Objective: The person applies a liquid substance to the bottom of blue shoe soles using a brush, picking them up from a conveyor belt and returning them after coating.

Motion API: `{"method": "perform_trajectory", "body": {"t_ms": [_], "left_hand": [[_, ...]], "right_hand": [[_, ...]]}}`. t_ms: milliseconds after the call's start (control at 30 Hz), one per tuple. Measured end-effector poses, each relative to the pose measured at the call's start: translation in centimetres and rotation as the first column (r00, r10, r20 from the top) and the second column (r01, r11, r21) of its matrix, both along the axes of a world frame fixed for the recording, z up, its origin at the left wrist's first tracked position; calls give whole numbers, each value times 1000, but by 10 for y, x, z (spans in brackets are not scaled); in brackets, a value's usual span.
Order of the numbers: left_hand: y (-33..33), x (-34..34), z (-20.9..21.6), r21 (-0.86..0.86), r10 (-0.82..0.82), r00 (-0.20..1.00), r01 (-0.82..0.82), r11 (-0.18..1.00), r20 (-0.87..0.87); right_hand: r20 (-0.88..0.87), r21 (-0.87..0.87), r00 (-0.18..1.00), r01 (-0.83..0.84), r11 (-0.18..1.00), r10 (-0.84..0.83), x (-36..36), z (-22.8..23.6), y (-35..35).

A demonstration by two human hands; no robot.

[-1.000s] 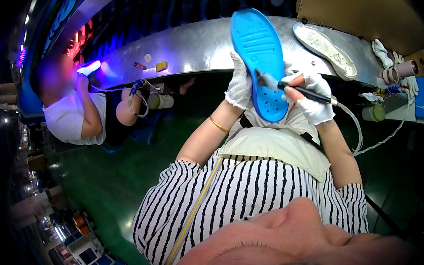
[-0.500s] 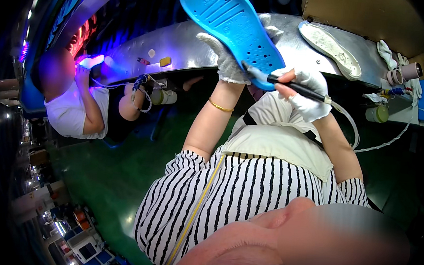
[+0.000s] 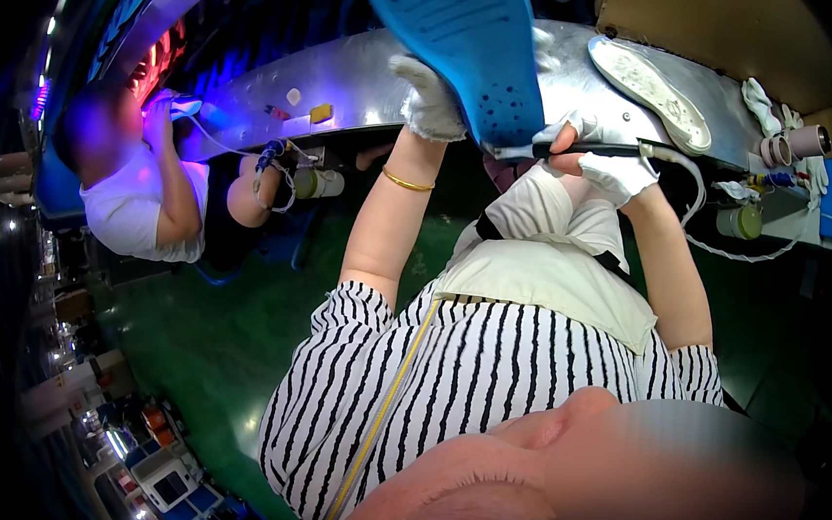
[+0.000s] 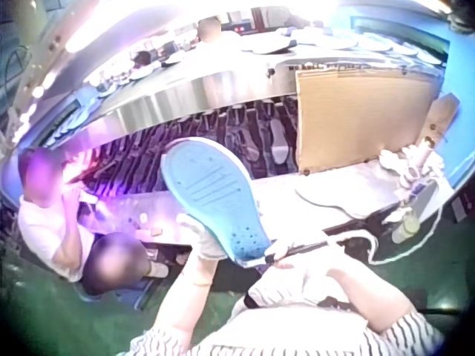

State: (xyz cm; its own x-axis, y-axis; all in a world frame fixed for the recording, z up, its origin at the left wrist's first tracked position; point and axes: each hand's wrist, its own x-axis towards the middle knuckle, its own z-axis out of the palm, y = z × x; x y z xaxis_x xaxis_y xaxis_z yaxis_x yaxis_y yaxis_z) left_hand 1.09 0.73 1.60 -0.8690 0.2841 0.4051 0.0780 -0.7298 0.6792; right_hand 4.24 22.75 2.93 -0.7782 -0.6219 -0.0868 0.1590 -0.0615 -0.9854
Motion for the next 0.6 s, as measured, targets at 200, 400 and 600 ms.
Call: {"method": "perform_trajectory", "body": {"t_ms": [200,400,600], "left_hand": [[3,-3,6,-263,-67,996,78,962,51],[0,-16,15,-652,26,988,81,754,152],[3,-23,12,-626,121,918,157,764,378]], "right_hand": [[-342,29,940,8,1000,2,-3,13,2],[-525,224,840,-19,974,137,-1,9,-12],[-330,50,939,-88,995,100,-8,10,-8]]}}
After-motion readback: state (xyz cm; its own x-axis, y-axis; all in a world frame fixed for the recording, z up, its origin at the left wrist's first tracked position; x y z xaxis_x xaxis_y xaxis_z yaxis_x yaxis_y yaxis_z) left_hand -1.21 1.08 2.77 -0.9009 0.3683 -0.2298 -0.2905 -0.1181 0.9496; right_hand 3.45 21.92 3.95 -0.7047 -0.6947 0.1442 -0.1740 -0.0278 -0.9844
